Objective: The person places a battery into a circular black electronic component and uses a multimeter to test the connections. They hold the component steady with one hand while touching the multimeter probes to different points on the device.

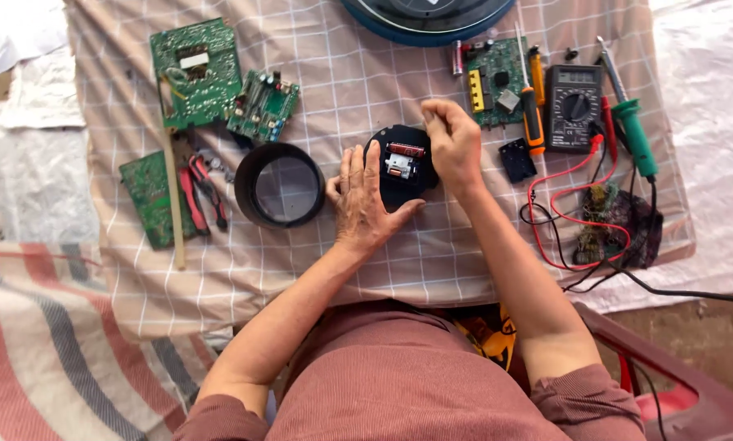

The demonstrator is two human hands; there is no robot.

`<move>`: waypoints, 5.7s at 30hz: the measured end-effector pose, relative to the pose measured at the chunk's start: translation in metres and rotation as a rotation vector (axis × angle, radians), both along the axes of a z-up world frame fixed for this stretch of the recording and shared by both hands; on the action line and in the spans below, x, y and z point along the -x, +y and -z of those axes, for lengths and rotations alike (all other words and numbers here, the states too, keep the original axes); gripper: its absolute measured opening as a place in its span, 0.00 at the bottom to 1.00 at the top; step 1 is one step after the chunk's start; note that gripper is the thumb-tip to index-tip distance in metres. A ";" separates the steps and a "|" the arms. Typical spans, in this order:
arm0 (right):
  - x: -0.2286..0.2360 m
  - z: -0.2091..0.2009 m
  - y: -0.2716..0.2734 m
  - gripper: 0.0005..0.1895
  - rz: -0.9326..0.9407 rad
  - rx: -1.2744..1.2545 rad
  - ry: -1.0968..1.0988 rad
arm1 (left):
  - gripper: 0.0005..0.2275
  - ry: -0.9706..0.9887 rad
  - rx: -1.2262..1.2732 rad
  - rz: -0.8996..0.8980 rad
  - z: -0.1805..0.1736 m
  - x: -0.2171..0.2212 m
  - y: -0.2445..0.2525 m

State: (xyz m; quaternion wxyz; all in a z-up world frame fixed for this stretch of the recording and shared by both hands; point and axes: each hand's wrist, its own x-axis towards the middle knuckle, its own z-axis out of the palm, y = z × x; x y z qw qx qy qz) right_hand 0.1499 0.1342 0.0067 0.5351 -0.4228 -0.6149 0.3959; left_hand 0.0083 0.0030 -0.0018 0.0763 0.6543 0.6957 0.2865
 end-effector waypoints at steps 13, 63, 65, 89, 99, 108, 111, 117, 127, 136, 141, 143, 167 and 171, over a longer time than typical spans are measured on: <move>0.001 0.025 0.025 0.07 -0.086 -0.092 -0.022 | 0.12 -0.010 -0.411 0.085 -0.026 0.014 0.031; 0.008 0.044 0.032 0.07 -0.084 -0.026 0.118 | 0.07 0.187 0.078 0.520 -0.053 0.029 0.097; 0.008 0.043 0.032 0.06 -0.085 -0.025 0.117 | 0.07 0.181 0.098 0.528 -0.055 0.030 0.100; 0.007 0.046 0.031 0.05 -0.098 0.027 0.157 | 0.04 -0.099 0.324 0.415 -0.069 0.042 0.100; 0.007 0.038 0.031 0.05 -0.099 0.014 0.178 | 0.05 -0.070 0.414 0.397 -0.071 0.036 0.105; 0.002 0.025 0.026 0.10 -0.144 0.052 -0.001 | 0.04 -0.040 0.454 0.352 -0.071 0.028 0.103; 0.003 0.023 0.025 0.11 -0.138 0.069 -0.004 | 0.04 -0.099 0.436 0.339 -0.068 0.029 0.100; 0.001 0.019 0.023 0.12 -0.148 0.044 0.005 | 0.05 -0.084 0.465 0.361 -0.071 0.029 0.105; 0.004 0.024 0.024 0.11 -0.126 0.021 -0.008 | 0.07 -0.128 0.422 0.432 -0.045 0.042 0.115; 0.004 0.031 0.028 0.04 -0.094 -0.040 0.073 | 0.07 -0.157 0.566 0.309 -0.056 0.032 0.119; 0.004 0.025 0.026 0.05 -0.091 -0.045 0.091 | 0.08 -0.154 0.550 0.294 -0.053 0.032 0.115; 0.003 0.026 0.027 0.05 -0.094 -0.050 0.072 | 0.07 -0.149 0.552 0.302 -0.054 0.032 0.117; 0.004 0.029 0.023 0.05 -0.062 0.113 0.153 | 0.08 -0.429 -0.135 0.019 -0.025 0.034 0.025; 0.006 0.022 0.020 0.04 -0.041 0.167 0.165 | 0.15 -0.706 0.096 -0.071 -0.004 0.043 0.011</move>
